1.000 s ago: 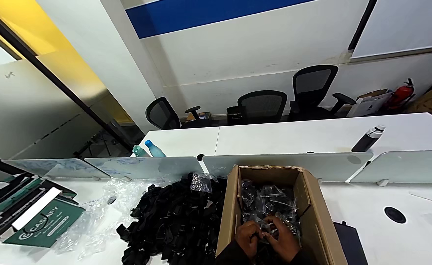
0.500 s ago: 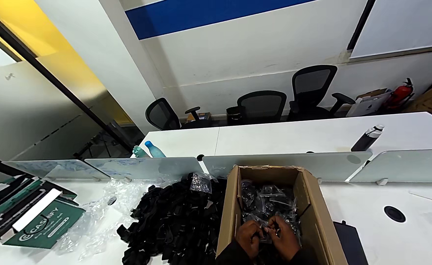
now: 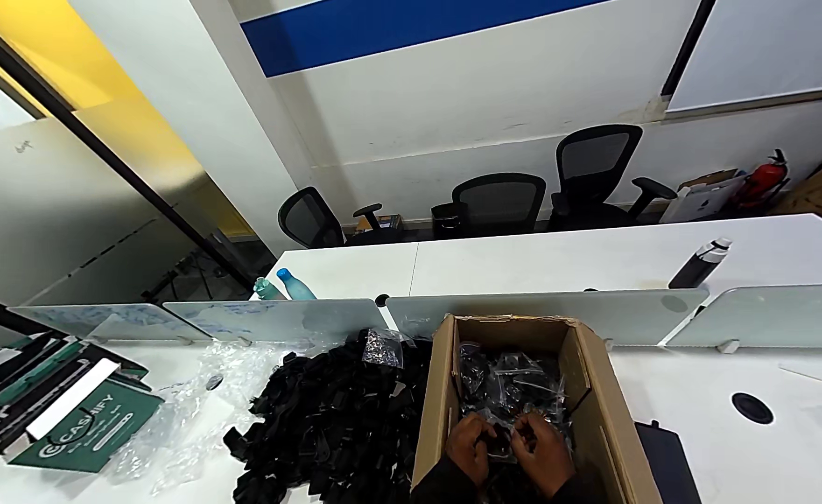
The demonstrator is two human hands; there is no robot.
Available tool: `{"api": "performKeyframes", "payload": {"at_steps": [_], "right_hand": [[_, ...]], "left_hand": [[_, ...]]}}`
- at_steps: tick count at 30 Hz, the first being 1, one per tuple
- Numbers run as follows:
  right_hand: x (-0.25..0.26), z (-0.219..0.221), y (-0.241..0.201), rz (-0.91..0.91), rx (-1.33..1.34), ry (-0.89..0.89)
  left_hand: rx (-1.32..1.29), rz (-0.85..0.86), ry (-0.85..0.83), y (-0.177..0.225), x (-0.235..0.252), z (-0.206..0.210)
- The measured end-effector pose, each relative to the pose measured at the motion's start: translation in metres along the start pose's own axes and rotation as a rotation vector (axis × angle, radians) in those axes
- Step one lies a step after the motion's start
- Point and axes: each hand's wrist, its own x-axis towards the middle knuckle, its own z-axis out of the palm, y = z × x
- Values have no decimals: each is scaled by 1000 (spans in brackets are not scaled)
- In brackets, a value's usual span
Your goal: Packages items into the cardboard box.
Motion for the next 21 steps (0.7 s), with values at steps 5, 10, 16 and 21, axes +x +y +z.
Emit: {"api": "performKeyframes", "payload": {"at_steps": [5,10,16,21], "right_hand": [[-3,3,1,-151,54,114],[-3,2,5,-69,157,-77],[0,-1,1,-19,83,-158],[6,-9,-1,103,-38,-403]], "left_hand": [[21,-23,30,4,1,0],[-54,11,-72,0,-1,-2],[-148,44,-140,0,-1,-2],[-188,43,-146,-1,0,-2]]}}
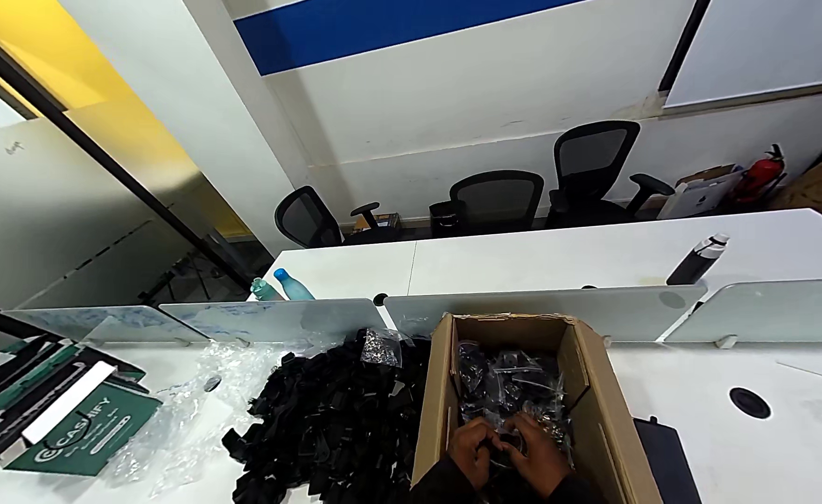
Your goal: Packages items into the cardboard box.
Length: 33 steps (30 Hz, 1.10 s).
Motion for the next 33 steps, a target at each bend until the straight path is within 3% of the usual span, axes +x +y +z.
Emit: {"api": "performKeyframes", "payload": {"at_steps": [3,6,13,17,19,21,24,29,31,33], "right_hand": [[1,3,3,-36,75,63],[-1,1,1,42,173,157],[-1,-3,-1,93,197,316],[-1,-8,-4,152,186,256],[0,-8,-5,166,239,227],[2,-5,-2,162,326,255],[6,-1,3,138,449,351],[6,-4,8,150,504,431],[6,-4,9,155,478,418],[7,-5,7,150,464,391]], "left_hand": [[75,-21,39,0,0,2],[279,-70,33,2,2,4],[535,-457,-308,21,14,0],[413,-120,34,7,0,5],[379,-63,116,3,0,8],[381,-128,65,3,2,7],[416,-296,-181,13,10,1],[390,-322,-406,18,15,-1],[387,-290,-338,12,11,0],[375,-210,-139,5,5,4]]}}
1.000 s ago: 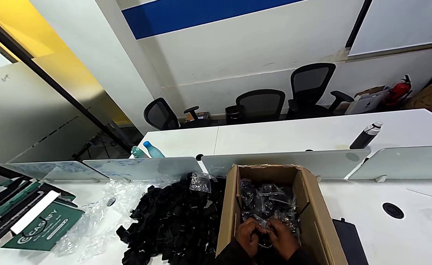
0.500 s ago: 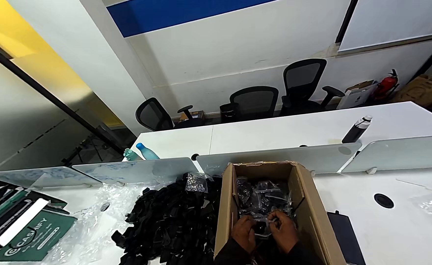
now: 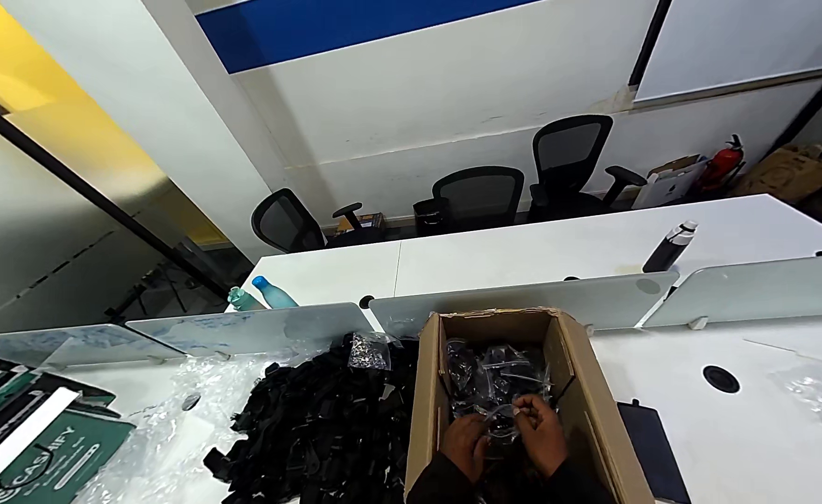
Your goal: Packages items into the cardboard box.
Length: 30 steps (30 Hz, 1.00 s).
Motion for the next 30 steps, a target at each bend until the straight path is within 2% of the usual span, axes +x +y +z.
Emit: {"api": "performKeyframes", "payload": {"at_steps": [2,5,8,11,24,28,30], "right_hand": [[-1,0,-4,-3,3,-53],[-2,1,-3,-60,66,-190],[-4,4,3,-118,40,-300],[-5,5,4,-142,-37,-278],[-7,4,7,-181,37,-248],[-16,-2,0,-126,-92,-258],[-31,-16,-6,-255,-246,-348]], "left_hand": [[5,55,177,-5,-3,5],[31,99,357,-9,-3,8],[34,95,480,-9,-1,6],[25,61,537,-7,0,4],[59,19,414,-6,2,1],[75,40,365,-7,2,3],[38,70,271,-5,1,2]]}}
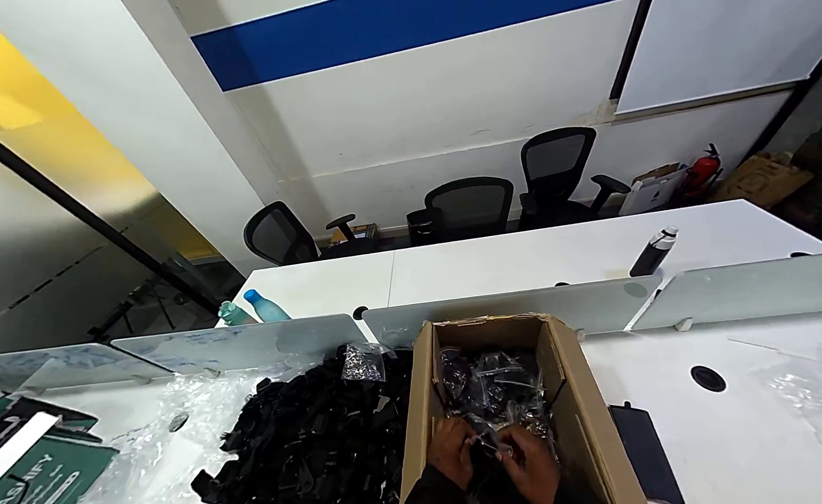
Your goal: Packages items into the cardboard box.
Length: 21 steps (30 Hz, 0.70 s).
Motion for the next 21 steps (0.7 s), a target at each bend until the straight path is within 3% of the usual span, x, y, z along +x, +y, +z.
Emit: {"api": "performKeyframes", "payload": {"at_steps": [3,5,7,8,11,12,14,18,21], "right_hand": [[-30,-28,9,-523,-147,-214],[-28,-39,3,-643,-156,-431],[-14,-43,-11,-590,-193,-564],[-9,-39,-16,-524,-176,-518],[4,-1,-7,-237,51,53],[4,5,-5,-152,75,139],[4,9,-2,-137,68,149],[8,-1,7,-115,104,-22],[17,6,6,-39,224,32]], "left_hand": [[-90,205,-233,8,-3,-1],[-107,271,-373,14,-8,-11],[-98,252,-326,14,-8,-11],[-93,216,-250,12,-9,-9],[-91,57,-23,5,1,-2],[-97,15,35,4,0,2],[-96,-6,83,2,-1,-3],[-105,-14,93,5,0,-5],[-95,-36,115,4,-1,-5]]}}
